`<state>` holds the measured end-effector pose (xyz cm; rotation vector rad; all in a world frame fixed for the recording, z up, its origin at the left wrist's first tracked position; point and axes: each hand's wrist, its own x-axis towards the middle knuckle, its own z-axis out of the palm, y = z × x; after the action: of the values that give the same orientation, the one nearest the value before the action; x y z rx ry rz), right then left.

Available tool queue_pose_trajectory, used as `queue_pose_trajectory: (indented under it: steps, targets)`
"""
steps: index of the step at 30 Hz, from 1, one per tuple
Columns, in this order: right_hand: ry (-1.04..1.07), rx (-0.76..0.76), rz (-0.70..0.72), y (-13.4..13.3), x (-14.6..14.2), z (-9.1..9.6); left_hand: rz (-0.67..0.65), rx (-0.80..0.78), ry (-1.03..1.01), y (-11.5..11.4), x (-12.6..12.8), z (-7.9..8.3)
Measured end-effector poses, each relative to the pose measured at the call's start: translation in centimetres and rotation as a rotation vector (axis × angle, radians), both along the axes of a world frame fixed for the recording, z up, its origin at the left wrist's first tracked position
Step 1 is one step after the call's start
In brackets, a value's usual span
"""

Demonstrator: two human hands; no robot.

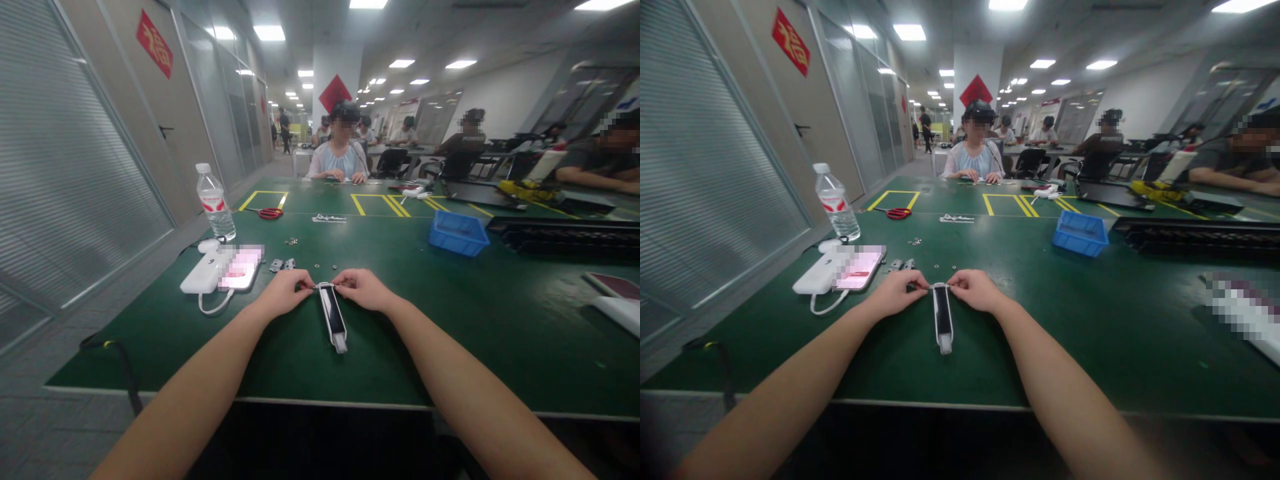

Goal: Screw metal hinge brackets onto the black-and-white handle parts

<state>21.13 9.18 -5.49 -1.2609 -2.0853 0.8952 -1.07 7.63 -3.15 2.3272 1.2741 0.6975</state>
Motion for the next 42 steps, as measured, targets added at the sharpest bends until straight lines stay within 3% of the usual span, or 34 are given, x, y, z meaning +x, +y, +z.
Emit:
queue_pose_trajectory:
  steps: [42]
  targets:
    - [0.002,0.006,-0.002,-0.03,0.0,-0.04,-0.006,-0.056,-0.064,0.02,-0.13,-0.25]
